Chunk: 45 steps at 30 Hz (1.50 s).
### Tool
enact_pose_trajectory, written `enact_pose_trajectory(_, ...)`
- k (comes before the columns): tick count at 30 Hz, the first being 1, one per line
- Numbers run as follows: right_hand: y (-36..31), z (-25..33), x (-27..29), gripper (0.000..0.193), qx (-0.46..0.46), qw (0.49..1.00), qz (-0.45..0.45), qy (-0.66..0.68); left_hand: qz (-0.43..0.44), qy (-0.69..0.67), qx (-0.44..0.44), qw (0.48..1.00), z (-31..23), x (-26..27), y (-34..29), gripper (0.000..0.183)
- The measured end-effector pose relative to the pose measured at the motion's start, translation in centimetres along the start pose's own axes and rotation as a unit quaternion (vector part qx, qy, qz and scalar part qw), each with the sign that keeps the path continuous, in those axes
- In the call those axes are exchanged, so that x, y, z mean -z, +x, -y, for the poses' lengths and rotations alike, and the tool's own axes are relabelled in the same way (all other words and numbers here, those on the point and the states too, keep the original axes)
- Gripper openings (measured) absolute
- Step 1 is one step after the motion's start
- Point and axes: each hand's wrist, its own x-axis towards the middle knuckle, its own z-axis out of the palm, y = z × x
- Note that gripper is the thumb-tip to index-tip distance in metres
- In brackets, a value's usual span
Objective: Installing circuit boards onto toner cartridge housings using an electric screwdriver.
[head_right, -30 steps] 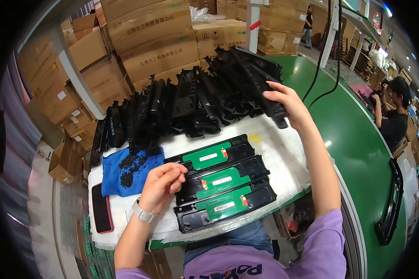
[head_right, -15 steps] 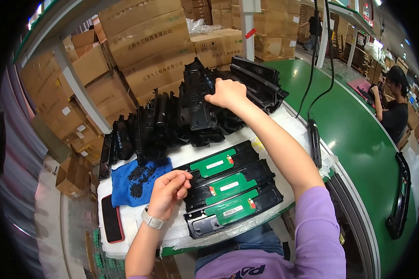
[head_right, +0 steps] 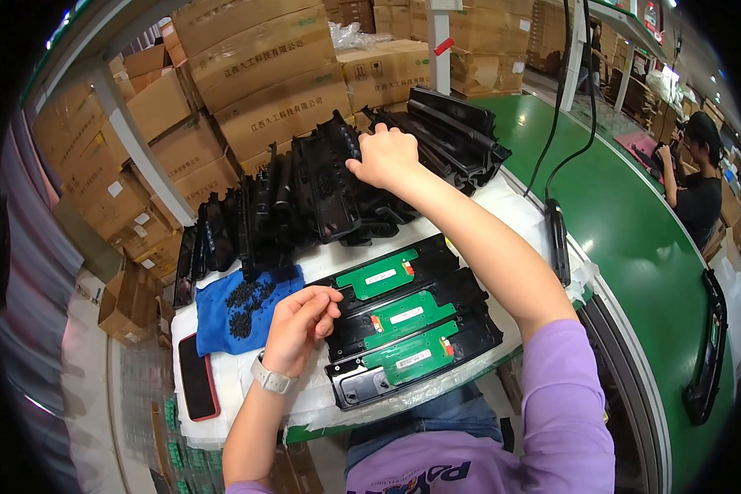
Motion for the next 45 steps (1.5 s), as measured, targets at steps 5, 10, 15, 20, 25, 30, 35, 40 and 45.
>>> enact_pose_trajectory(5,-2.3,-1.3,1.0,0.045,0.026,0.993,-0.087,0.076,-0.022,0.003,0.004,1.0,0.1,0.2,0.2,0.017)
enact_pose_trajectory(10,-8.0,-5.4,3.8,0.04,0.029,0.978,-0.164,0.122,-0.042,-0.007,-0.002,0.999,0.0,0.6,0.1,0.016)
enact_pose_trajectory(15,-16.0,-13.7,5.0,0.037,-0.095,0.981,-0.129,-0.111,-0.038,-0.029,-0.009,0.999,0.2,0.0,0.5,0.018)
enact_pose_trajectory(20,-21.0,-19.4,2.2,0.057,-0.231,0.952,0.077,-0.186,-0.043,-0.029,-0.038,0.998,0.1,0.3,0.2,0.021)
enact_pose_trajectory(25,-21.5,-24.5,0.2,0.056,-0.36,0.929,0.03,0.078,-0.039,0.011,-0.028,0.999,0.1,-0.7,0.2,0.016)
enact_pose_trajectory(30,-21.2,-27.4,0.2,0.034,-0.435,0.818,0.056,0.372,-0.012,0.017,-0.017,1.0,0.3,-1.3,-0.1,0.014)
enact_pose_trajectory(35,-24.5,-27.3,1.9,0.037,-0.446,0.716,-0.065,0.534,-0.013,0.001,-0.012,1.0,0.2,-1.6,-0.3,0.014)
enact_pose_trajectory(40,-22.7,-21.3,6.9,0.045,-0.302,0.613,-0.047,0.728,-0.013,0.009,0.004,1.0,0.8,-0.9,-0.2,0.015)
enact_pose_trajectory(45,-17.4,-13.8,10.2,0.047,-0.089,0.47,0.089,0.874,-0.006,0.017,0.022,1.0,0.7,-2.1,0.1,0.02)
